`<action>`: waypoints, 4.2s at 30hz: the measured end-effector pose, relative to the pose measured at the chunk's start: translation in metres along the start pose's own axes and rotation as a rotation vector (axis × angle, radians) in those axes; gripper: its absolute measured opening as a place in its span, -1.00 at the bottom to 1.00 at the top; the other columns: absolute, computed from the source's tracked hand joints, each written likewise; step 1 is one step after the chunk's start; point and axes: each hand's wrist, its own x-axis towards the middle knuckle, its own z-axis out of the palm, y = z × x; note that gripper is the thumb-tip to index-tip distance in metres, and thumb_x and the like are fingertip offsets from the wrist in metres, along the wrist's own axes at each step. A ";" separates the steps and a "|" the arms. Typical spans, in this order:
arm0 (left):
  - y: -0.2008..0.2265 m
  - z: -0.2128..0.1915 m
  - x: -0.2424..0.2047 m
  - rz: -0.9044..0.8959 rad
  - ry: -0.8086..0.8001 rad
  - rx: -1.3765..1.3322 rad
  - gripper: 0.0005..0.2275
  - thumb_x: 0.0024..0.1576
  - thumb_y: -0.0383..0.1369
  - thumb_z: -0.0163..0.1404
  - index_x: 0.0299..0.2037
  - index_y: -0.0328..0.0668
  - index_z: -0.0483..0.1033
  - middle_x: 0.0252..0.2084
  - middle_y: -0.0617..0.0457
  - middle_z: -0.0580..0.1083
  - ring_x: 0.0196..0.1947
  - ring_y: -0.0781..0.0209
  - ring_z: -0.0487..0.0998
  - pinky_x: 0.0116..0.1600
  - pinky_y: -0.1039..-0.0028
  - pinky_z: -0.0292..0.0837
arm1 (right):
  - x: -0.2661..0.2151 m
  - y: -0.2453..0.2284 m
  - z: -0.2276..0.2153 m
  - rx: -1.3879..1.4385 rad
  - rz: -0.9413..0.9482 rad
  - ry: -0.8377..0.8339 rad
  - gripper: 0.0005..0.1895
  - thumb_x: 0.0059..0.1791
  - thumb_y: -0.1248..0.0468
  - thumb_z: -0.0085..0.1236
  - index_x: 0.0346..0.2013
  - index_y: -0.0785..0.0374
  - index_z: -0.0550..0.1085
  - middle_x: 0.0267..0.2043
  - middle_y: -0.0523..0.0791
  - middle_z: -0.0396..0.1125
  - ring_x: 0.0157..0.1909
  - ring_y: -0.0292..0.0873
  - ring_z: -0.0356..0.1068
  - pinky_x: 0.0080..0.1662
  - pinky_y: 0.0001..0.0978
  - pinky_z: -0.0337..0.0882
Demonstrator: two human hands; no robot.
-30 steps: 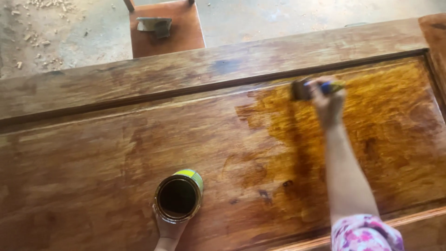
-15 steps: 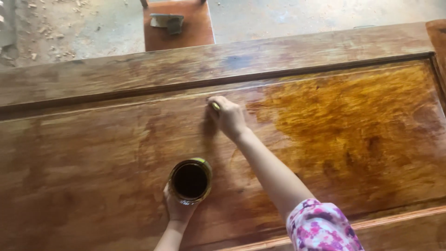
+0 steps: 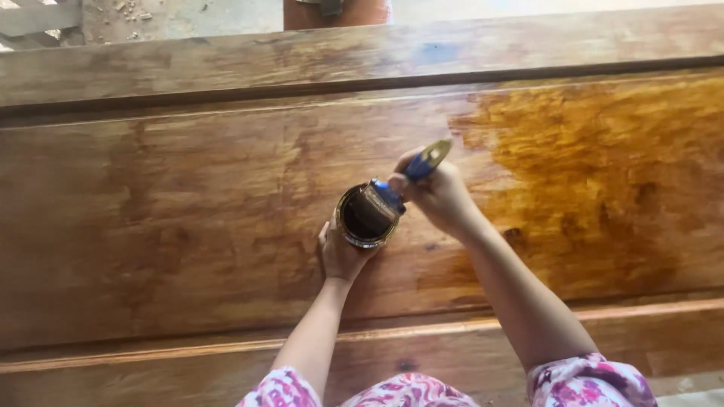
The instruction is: Apply varnish or wood stain to a wooden door using a paint brush.
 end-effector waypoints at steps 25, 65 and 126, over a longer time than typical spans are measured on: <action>-0.009 0.005 -0.001 -0.050 -0.045 0.033 0.06 -0.29 0.18 0.36 0.36 -0.27 0.13 0.23 -0.14 0.42 0.27 -0.03 0.38 0.41 0.04 0.10 | -0.028 -0.005 0.075 -0.418 -0.029 0.053 -0.73 -0.08 0.22 0.39 -0.24 0.28 0.50 -0.30 0.02 0.47 -0.28 -0.04 0.53 -0.21 -0.25 0.52; -0.007 0.003 0.000 -0.089 -0.077 -0.015 0.04 -0.24 0.15 0.35 0.39 -0.23 0.10 0.28 -0.12 0.38 0.30 -0.01 0.36 0.44 0.05 0.07 | -0.011 -0.047 0.047 -0.831 -0.412 -0.035 -0.77 0.06 0.12 0.22 -0.22 0.23 0.46 -0.31 -0.03 0.49 -0.37 0.01 0.52 -0.35 -0.18 0.49; -0.017 0.016 -0.008 0.017 0.023 -0.045 0.04 -0.15 0.18 0.32 0.41 -0.25 0.03 0.28 -0.08 0.39 0.31 0.04 0.38 0.42 -0.02 0.06 | -0.078 0.047 0.079 0.625 -0.032 0.650 -0.86 0.14 0.31 0.11 -0.06 0.28 0.37 -0.10 0.06 0.48 -0.11 -0.05 0.58 -0.08 -0.16 0.67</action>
